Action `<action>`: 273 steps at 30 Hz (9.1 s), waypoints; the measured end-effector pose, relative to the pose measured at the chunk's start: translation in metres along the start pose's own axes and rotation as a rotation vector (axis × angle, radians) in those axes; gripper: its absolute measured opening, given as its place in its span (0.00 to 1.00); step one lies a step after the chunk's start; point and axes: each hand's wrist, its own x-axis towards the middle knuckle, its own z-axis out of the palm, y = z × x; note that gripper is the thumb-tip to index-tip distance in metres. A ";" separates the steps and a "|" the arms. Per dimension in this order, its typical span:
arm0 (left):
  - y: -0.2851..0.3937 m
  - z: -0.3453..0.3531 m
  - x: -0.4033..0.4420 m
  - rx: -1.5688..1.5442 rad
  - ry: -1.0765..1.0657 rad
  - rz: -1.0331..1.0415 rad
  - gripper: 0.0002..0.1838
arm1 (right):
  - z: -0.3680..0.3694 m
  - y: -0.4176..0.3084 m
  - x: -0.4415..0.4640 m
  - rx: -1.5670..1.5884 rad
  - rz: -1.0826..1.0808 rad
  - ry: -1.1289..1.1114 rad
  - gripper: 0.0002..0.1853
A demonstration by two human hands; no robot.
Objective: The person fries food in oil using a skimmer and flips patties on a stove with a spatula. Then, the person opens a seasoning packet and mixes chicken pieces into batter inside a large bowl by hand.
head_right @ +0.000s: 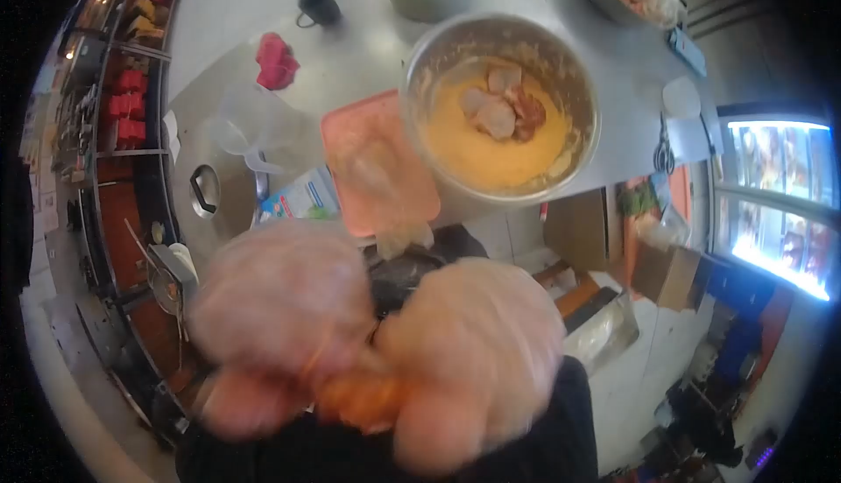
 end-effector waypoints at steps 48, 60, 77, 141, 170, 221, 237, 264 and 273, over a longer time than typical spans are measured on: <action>-0.203 -0.092 -0.218 0.358 0.759 -0.675 0.25 | 0.316 0.163 -0.137 0.381 0.313 -0.752 0.17; -0.190 -0.107 -0.201 0.144 0.801 -0.769 0.22 | 0.212 0.118 -0.090 0.762 0.757 -0.384 0.09; -0.156 -0.020 -0.107 0.452 0.556 -0.609 0.13 | 0.152 0.039 -0.036 0.133 0.757 0.032 0.15; -0.141 -0.068 -0.236 -0.209 0.807 -1.075 0.28 | 0.405 0.226 -0.134 -0.435 0.149 -0.713 0.17; -0.122 0.015 -0.051 0.060 0.857 -0.711 0.15 | 0.098 0.060 -0.037 0.390 0.585 0.056 0.15; -0.153 -0.027 -0.229 1.188 0.221 -1.043 0.17 | 0.312 0.103 -0.109 -0.138 0.446 -0.716 0.11; -0.202 -0.070 -0.238 -0.823 0.891 -0.870 0.32 | 0.303 0.094 -0.060 0.187 0.420 -0.879 0.14; -0.208 -0.103 -0.106 -0.174 1.040 -0.940 0.23 | 0.158 0.067 -0.132 0.494 0.551 0.058 0.15; -0.136 0.000 -0.085 1.209 0.365 -0.634 0.19 | 0.099 0.052 -0.069 1.793 0.844 0.506 0.13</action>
